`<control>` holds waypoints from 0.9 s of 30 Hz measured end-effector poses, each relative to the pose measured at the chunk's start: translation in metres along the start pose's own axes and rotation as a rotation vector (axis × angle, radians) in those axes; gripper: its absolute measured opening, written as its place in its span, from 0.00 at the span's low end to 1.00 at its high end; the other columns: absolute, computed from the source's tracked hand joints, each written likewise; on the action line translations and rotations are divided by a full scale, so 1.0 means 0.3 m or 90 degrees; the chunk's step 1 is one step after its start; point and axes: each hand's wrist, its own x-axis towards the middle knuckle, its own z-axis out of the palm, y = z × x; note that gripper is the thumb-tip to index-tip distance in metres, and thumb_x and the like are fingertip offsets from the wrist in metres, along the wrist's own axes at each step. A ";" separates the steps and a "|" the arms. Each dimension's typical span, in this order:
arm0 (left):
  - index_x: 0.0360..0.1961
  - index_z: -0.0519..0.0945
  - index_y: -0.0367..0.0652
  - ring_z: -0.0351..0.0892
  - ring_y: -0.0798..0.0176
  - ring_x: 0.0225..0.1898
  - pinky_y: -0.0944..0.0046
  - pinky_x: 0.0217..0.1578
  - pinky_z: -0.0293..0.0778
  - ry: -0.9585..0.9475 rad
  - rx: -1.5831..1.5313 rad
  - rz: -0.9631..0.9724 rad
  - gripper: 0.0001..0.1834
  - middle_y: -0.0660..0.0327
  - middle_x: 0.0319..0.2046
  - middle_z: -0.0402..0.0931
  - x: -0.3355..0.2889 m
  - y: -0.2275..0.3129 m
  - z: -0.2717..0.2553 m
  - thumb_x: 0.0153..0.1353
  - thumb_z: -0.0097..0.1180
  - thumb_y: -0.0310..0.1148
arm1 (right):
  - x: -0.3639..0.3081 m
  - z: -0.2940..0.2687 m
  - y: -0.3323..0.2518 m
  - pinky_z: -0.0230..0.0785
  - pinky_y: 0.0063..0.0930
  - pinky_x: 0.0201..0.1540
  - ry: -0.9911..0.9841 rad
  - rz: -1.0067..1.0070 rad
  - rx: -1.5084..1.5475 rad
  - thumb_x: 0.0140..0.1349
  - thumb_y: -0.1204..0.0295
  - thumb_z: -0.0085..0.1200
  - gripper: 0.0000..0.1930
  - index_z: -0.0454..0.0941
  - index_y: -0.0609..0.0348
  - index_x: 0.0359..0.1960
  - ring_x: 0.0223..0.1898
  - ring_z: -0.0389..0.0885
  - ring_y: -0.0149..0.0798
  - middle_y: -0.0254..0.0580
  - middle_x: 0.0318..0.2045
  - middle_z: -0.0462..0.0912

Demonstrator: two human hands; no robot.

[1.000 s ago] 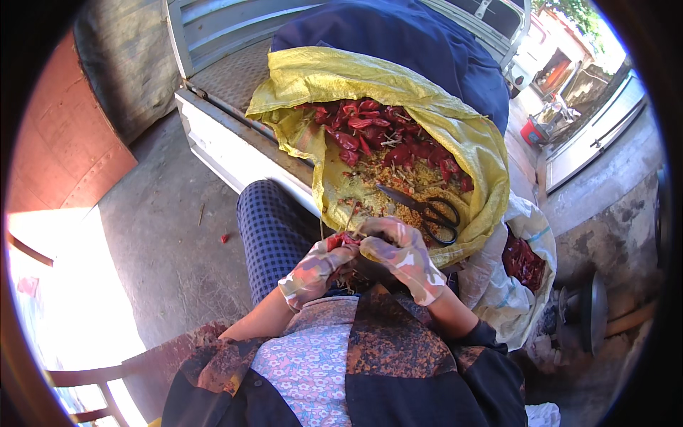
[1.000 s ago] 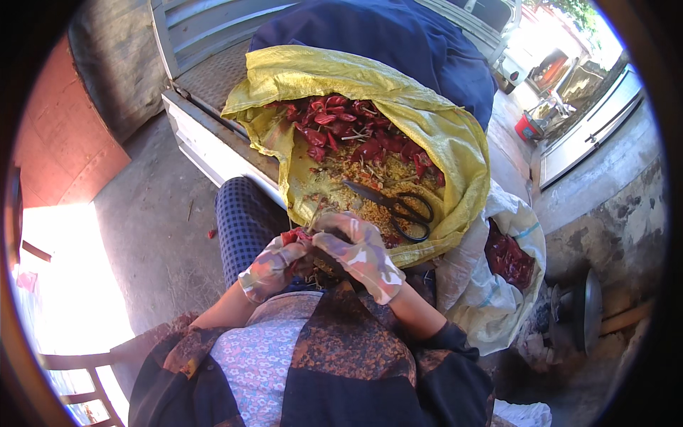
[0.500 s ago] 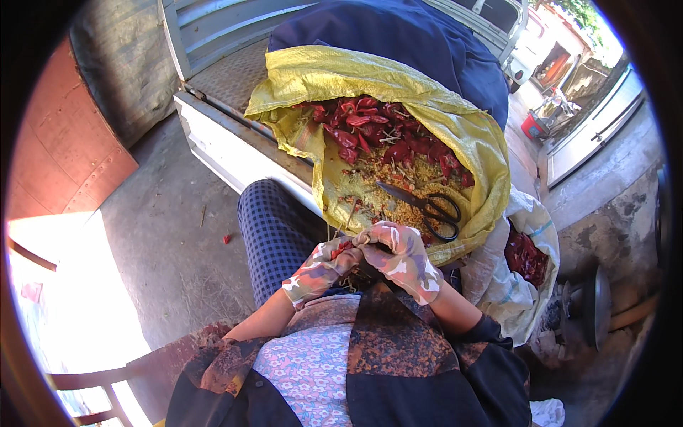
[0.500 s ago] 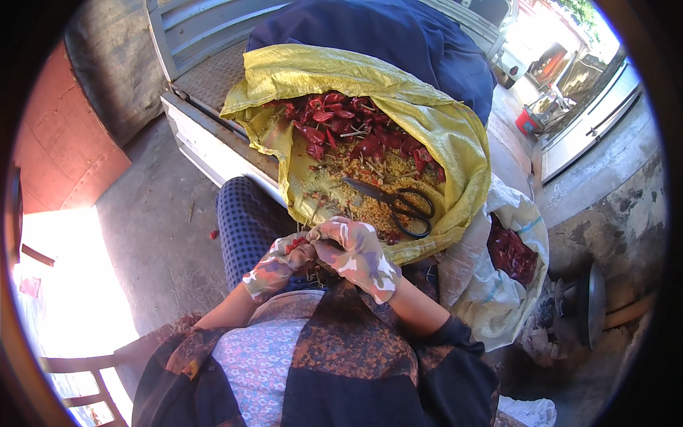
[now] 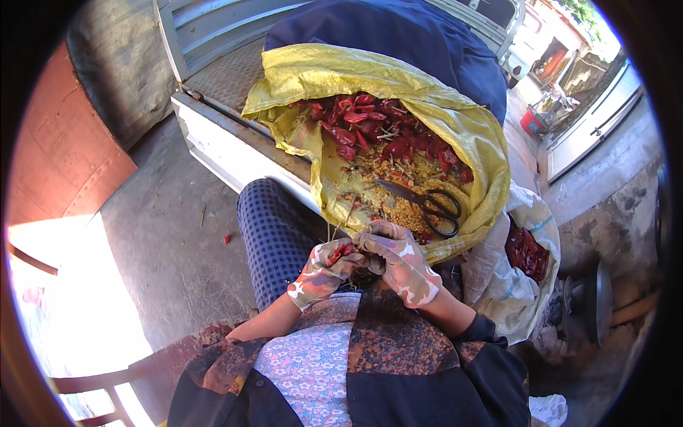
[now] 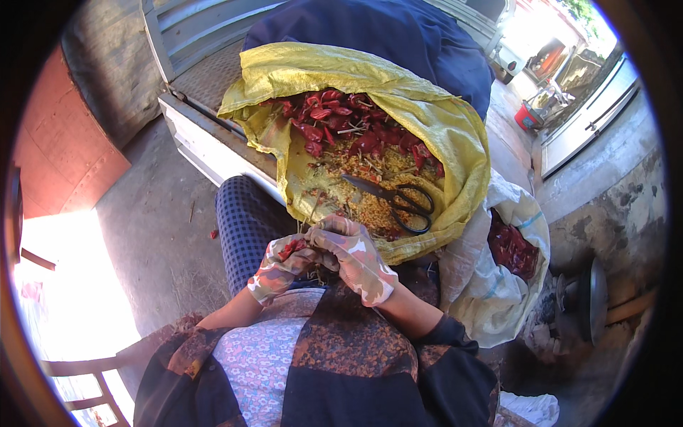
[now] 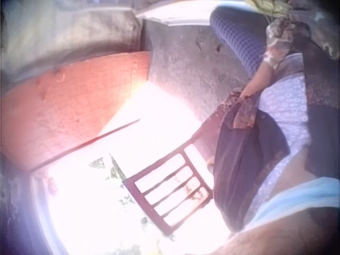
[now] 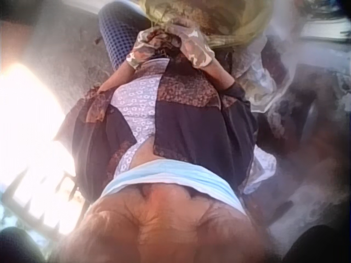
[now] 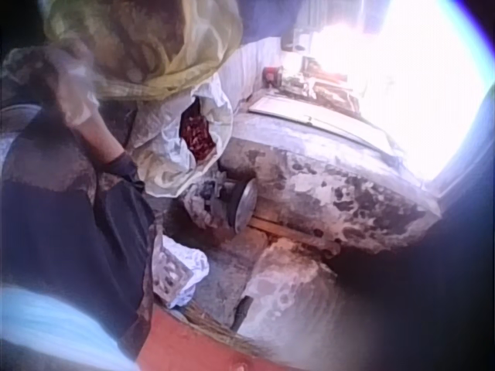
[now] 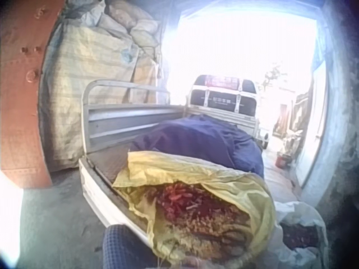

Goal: The person processes red chilies by removing the stems by hand and cutting them into pieces using scissors over a large bag.

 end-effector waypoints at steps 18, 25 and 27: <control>0.31 0.75 0.42 0.57 0.78 0.17 0.76 0.17 0.50 0.060 0.027 -0.076 0.15 0.74 0.18 0.64 -0.001 0.047 0.067 0.62 0.52 0.44 | 0.033 -0.037 0.004 0.68 0.14 0.30 -0.004 -0.025 -0.116 0.64 0.67 0.53 0.07 0.75 0.57 0.38 0.27 0.74 0.22 0.29 0.28 0.77; 0.34 0.77 0.41 0.62 0.76 0.17 0.74 0.17 0.56 0.039 -0.084 -0.177 0.16 0.69 0.22 0.71 0.009 0.051 0.074 0.63 0.54 0.45 | 0.022 -0.040 -0.023 0.68 0.18 0.40 -0.022 -0.061 -0.316 0.63 0.73 0.51 0.07 0.75 0.62 0.40 0.36 0.75 0.25 0.33 0.33 0.78; 0.32 0.78 0.42 0.62 0.76 0.17 0.74 0.17 0.57 0.047 -0.106 -0.177 0.11 0.68 0.22 0.71 0.005 0.062 0.084 0.64 0.53 0.39 | 0.017 -0.029 -0.006 0.67 0.19 0.40 -0.002 -0.090 -0.298 0.63 0.73 0.51 0.07 0.75 0.62 0.40 0.35 0.75 0.26 0.33 0.32 0.78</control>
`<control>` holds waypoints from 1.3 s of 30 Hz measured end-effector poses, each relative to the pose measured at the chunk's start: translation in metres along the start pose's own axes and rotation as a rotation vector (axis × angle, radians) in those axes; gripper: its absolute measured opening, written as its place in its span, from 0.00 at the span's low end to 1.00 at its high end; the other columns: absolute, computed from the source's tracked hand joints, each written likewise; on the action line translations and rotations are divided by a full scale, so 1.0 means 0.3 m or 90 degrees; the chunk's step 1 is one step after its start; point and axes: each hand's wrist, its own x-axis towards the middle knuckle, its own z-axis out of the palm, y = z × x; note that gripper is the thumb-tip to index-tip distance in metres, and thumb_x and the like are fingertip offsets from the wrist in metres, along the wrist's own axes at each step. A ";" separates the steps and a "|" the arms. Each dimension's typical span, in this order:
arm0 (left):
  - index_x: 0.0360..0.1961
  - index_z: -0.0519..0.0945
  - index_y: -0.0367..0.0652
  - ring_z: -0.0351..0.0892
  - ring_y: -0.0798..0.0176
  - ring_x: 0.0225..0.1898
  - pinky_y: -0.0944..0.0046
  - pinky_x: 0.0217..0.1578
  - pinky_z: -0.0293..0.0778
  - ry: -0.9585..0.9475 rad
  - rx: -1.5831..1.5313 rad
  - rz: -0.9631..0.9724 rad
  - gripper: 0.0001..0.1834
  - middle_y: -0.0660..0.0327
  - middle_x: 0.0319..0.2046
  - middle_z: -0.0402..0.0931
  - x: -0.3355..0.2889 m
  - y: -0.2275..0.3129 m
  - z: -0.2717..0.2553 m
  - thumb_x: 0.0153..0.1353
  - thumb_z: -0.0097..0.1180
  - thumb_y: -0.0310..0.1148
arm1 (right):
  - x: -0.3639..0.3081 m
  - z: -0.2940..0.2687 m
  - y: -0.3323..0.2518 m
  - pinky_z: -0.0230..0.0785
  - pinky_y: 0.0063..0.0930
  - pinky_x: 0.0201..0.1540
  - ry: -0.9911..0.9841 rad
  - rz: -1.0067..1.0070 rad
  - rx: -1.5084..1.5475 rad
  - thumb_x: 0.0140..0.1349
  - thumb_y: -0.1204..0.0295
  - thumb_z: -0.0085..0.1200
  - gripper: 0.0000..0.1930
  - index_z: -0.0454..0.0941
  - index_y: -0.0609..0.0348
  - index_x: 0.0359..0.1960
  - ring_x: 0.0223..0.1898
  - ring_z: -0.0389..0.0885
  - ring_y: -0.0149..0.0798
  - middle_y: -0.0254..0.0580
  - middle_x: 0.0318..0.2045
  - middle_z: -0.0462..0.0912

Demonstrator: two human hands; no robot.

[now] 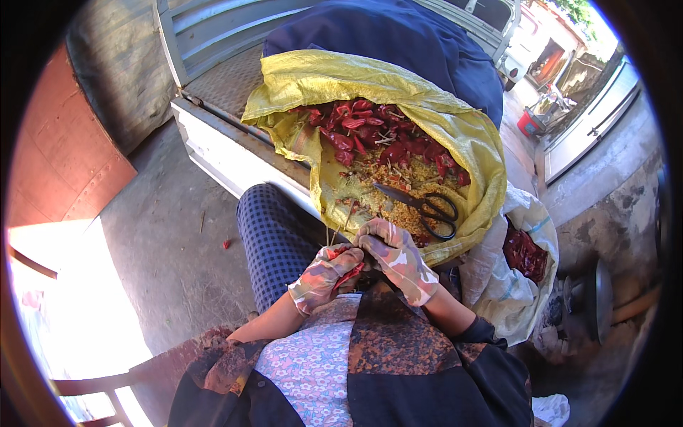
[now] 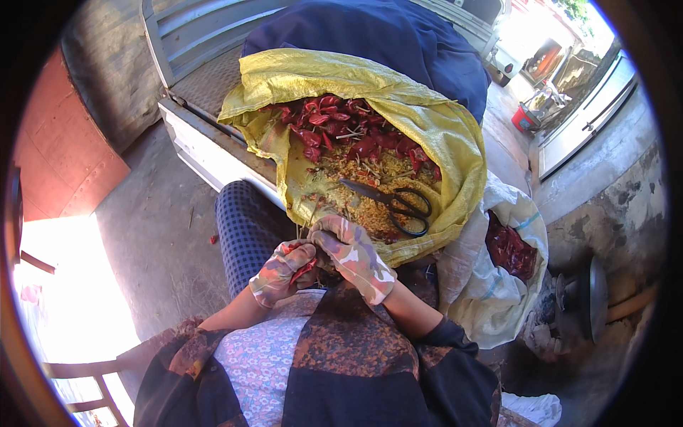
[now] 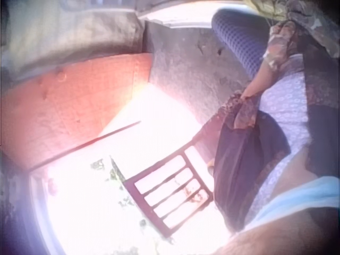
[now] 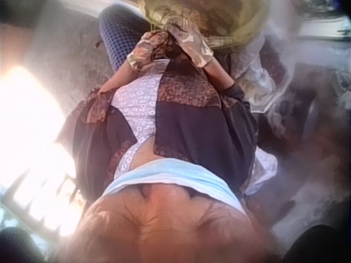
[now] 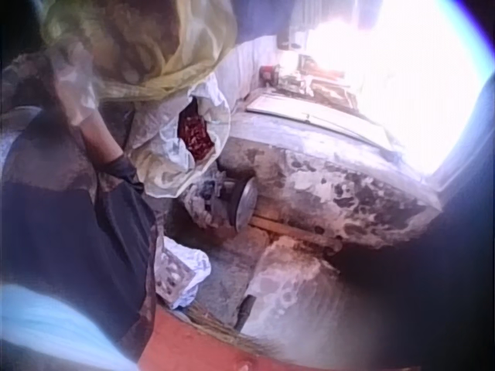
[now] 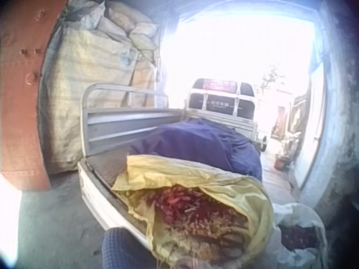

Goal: The person processes red chilies by removing the stems by hand and cutting them into pieces using scissors over a large bag.

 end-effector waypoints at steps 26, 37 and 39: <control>0.35 0.75 0.37 0.69 0.70 0.18 0.72 0.18 0.64 0.063 0.157 0.343 0.08 0.63 0.22 0.74 0.010 -0.039 -0.024 0.60 0.52 0.31 | 0.177 -0.060 0.151 0.60 0.19 0.23 0.012 -0.025 0.340 0.65 0.68 0.47 0.07 0.73 0.57 0.38 0.21 0.70 0.26 0.31 0.24 0.73; 0.36 0.72 0.42 0.64 0.71 0.18 0.73 0.19 0.61 0.075 -0.078 0.169 0.11 0.64 0.23 0.69 0.024 0.003 -0.011 0.66 0.49 0.40 | 0.487 -0.184 0.087 0.70 0.37 0.30 0.160 -0.269 -0.407 0.57 0.71 0.50 0.06 0.76 0.58 0.33 0.27 0.79 0.43 0.48 0.24 0.78; 0.40 0.71 0.42 0.66 0.71 0.19 0.73 0.20 0.63 0.091 -0.071 0.163 0.11 0.63 0.26 0.71 0.020 0.014 -0.016 0.66 0.49 0.39 | 0.518 -0.143 0.028 0.73 0.40 0.33 0.160 -0.207 -0.931 0.57 0.69 0.51 0.09 0.75 0.57 0.38 0.32 0.81 0.50 0.50 0.31 0.80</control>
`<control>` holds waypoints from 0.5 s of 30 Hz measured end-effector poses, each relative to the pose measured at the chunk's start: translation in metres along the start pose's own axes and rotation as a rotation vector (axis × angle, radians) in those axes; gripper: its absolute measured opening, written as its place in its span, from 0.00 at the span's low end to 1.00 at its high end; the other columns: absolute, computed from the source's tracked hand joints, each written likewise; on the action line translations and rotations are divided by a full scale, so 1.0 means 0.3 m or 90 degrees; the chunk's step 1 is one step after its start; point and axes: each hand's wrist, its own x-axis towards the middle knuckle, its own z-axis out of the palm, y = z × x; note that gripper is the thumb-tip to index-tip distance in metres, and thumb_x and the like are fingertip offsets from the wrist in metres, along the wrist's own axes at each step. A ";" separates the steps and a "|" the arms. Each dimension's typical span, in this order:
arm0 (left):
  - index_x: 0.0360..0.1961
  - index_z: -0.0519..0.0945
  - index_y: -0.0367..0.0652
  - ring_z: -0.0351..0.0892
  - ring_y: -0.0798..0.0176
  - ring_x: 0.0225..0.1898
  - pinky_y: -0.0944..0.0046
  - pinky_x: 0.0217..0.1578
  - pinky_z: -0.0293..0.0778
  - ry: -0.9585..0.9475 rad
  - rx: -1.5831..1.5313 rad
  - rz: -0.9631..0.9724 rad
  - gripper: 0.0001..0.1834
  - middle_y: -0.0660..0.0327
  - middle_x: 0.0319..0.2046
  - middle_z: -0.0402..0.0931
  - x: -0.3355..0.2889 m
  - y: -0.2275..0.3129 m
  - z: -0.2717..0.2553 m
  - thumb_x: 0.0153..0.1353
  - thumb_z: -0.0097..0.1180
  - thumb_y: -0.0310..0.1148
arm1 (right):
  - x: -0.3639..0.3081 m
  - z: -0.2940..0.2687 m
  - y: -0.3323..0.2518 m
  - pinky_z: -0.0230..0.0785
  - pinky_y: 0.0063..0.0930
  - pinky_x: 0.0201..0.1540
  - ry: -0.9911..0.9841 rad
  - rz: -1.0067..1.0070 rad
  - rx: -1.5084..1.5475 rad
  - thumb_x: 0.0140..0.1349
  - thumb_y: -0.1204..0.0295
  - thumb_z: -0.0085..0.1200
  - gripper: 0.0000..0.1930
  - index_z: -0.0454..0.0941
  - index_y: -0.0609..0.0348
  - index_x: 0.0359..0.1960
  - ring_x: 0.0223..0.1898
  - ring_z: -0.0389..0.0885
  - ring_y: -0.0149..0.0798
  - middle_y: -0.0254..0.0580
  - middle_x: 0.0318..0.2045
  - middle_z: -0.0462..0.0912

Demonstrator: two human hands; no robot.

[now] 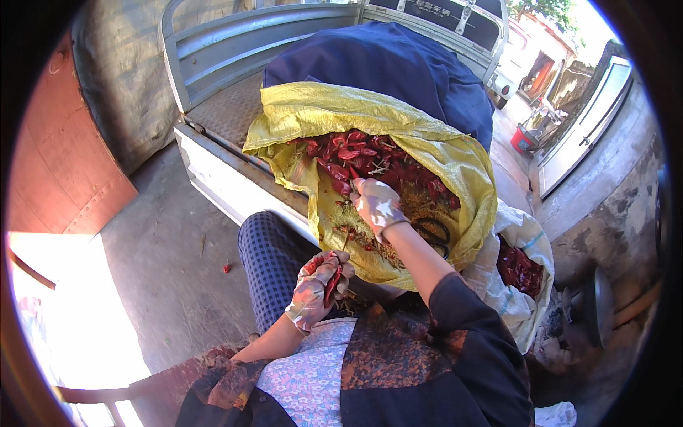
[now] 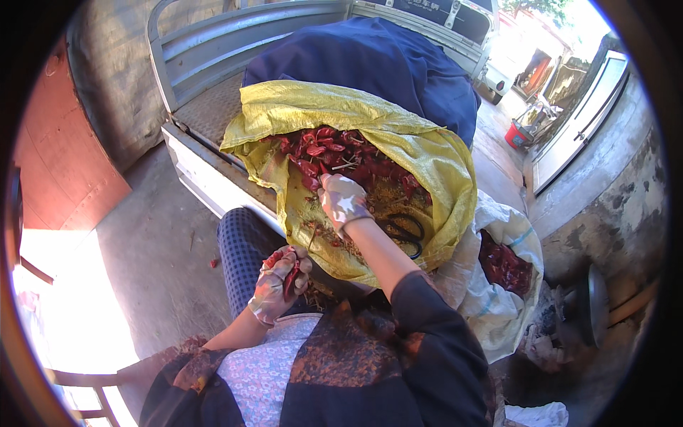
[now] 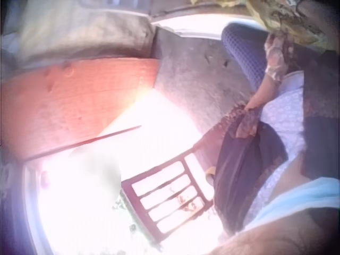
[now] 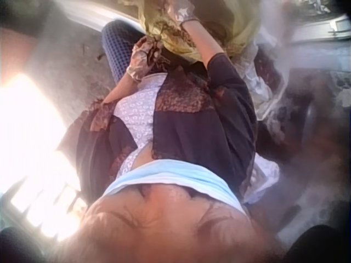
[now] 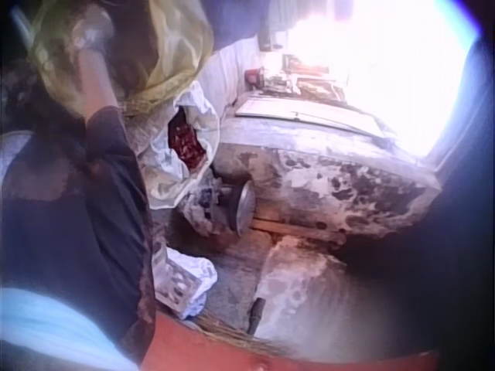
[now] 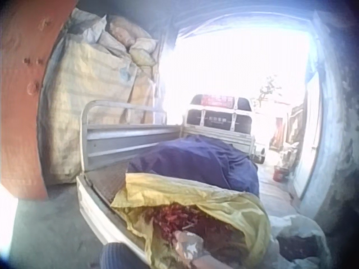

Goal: The person processes red chilies by removing the stems by hand and cutting them into pieces using scissors over a large bag.

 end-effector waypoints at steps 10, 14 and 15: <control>0.31 0.67 0.50 0.56 0.73 0.17 0.74 0.17 0.56 -0.072 -0.089 -0.015 0.09 0.68 0.22 0.62 0.036 -0.005 -0.042 0.62 0.54 0.38 | 0.025 0.220 0.161 0.74 0.36 0.37 0.127 -0.091 0.188 0.53 0.69 0.55 0.20 0.71 0.64 0.48 0.35 0.82 0.44 0.39 0.34 0.83; 0.29 0.68 0.49 0.57 0.73 0.17 0.73 0.18 0.58 -0.104 -0.151 -0.013 0.07 0.67 0.22 0.63 0.031 -0.005 -0.086 0.63 0.51 0.35 | -0.061 -0.131 -0.003 0.73 0.38 0.42 -0.119 -0.047 0.055 0.53 0.67 0.55 0.15 0.77 0.54 0.43 0.39 0.80 0.48 0.48 0.35 0.81; 0.29 0.69 0.49 0.57 0.73 0.17 0.73 0.18 0.57 -0.106 -0.147 -0.011 0.07 0.67 0.21 0.63 0.029 -0.008 -0.089 0.63 0.52 0.35 | -0.065 -0.134 0.000 0.73 0.38 0.42 -0.102 -0.051 0.056 0.54 0.67 0.54 0.14 0.78 0.54 0.43 0.39 0.80 0.47 0.47 0.35 0.81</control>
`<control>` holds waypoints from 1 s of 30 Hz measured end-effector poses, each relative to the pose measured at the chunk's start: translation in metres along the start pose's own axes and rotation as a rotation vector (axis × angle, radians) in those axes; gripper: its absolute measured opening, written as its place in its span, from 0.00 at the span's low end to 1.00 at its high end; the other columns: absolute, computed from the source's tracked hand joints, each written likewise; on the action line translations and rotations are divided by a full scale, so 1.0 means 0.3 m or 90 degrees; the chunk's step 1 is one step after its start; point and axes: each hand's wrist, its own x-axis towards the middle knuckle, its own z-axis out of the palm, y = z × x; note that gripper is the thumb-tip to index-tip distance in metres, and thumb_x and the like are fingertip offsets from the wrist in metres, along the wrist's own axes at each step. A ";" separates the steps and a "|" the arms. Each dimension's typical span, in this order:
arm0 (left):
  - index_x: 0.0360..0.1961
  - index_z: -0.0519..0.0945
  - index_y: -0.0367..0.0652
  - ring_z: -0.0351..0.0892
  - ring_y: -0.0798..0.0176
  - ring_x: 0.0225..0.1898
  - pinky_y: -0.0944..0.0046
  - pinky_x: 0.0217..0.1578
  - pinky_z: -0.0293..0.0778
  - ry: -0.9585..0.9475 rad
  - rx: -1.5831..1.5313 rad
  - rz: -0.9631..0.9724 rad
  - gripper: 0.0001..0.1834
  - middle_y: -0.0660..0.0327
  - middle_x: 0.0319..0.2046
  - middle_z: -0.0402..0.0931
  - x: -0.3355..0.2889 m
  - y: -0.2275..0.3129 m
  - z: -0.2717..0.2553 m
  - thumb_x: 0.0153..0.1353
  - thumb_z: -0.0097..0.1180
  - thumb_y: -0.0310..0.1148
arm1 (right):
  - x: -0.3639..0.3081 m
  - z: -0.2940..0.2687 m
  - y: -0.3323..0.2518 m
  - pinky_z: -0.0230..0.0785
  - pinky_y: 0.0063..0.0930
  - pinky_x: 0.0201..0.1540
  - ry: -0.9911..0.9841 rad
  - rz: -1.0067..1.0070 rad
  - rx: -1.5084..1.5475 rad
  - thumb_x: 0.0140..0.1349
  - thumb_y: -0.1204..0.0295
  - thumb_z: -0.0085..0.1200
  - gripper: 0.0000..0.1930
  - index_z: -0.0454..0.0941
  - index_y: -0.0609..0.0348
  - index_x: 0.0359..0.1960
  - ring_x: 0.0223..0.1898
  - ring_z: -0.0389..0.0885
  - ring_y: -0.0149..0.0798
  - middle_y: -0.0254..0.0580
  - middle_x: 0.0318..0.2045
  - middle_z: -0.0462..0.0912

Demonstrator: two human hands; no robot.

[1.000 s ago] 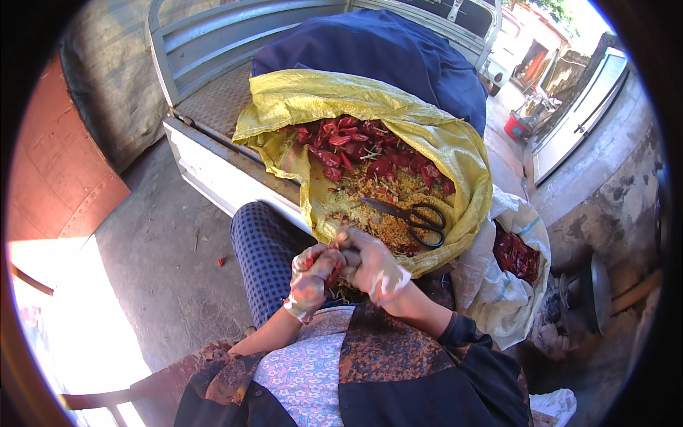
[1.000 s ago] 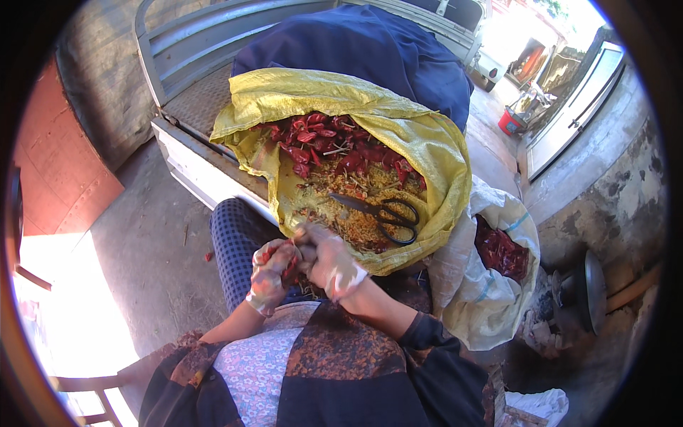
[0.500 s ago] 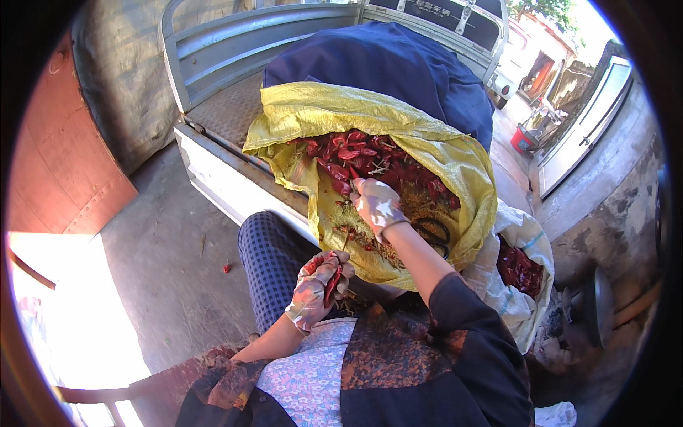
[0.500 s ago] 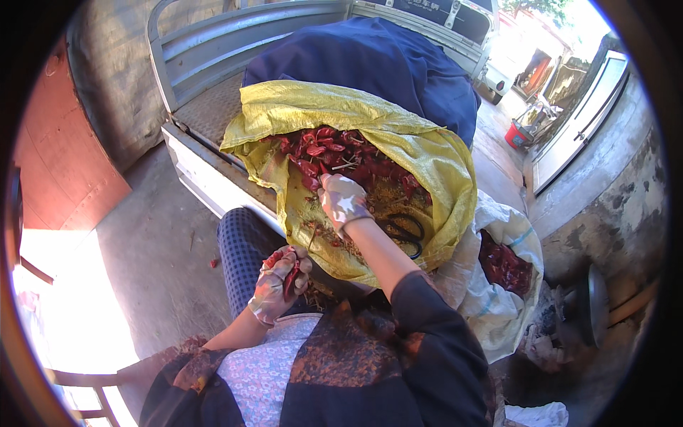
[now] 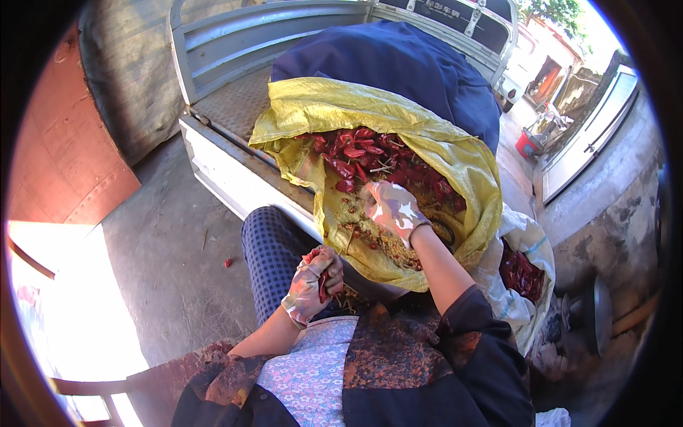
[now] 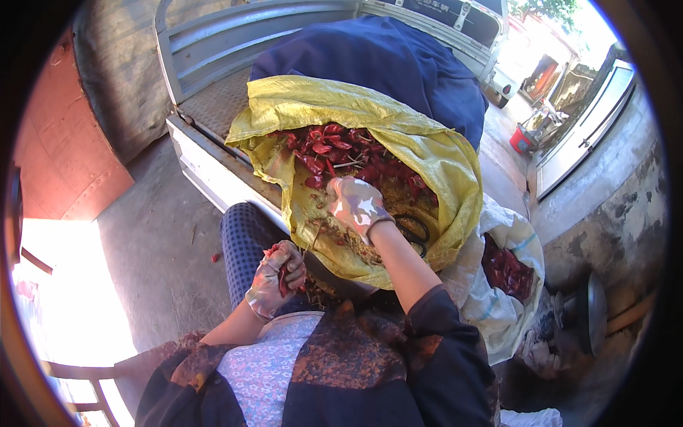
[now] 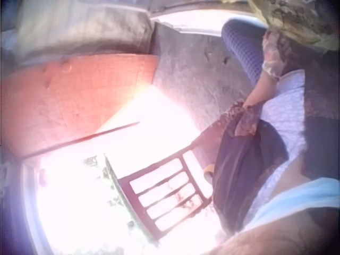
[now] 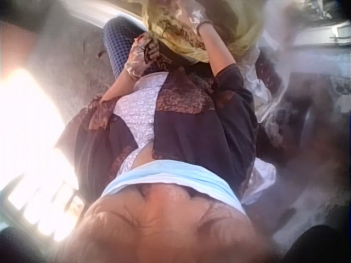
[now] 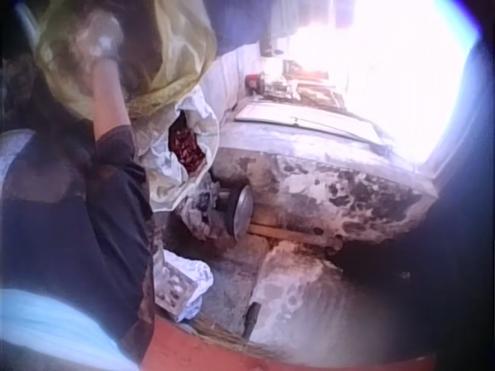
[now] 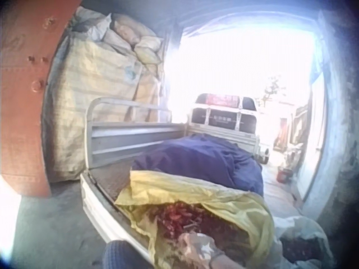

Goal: The person processes red chilies by removing the stems by hand and cutting them into pieces using scissors over a large bag.

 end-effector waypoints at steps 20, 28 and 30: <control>0.27 0.67 0.51 0.57 0.71 0.17 0.71 0.18 0.59 0.038 0.003 -0.020 0.13 0.67 0.19 0.60 0.010 0.004 -0.047 0.63 0.53 0.44 | 0.109 0.083 -0.025 0.73 0.33 0.41 0.066 0.448 1.021 0.58 0.69 0.55 0.11 0.76 0.63 0.38 0.36 0.80 0.44 0.48 0.36 0.81; 0.32 0.70 0.46 0.61 0.71 0.16 0.70 0.17 0.61 0.033 0.007 -0.043 0.09 0.66 0.19 0.64 0.011 0.038 -0.053 0.66 0.48 0.38 | 0.114 0.182 0.040 0.67 0.31 0.31 0.102 0.284 0.891 0.61 0.70 0.48 0.08 0.74 0.63 0.34 0.27 0.74 0.36 0.40 0.30 0.78; 0.35 0.72 0.44 0.63 0.71 0.16 0.70 0.17 0.62 0.038 0.026 -0.043 0.08 0.66 0.20 0.66 0.011 0.046 -0.028 0.66 0.48 0.37 | 0.027 0.078 -0.021 0.65 0.29 0.30 0.071 0.286 0.949 0.63 0.71 0.47 0.09 0.73 0.66 0.35 0.26 0.71 0.32 0.41 0.31 0.77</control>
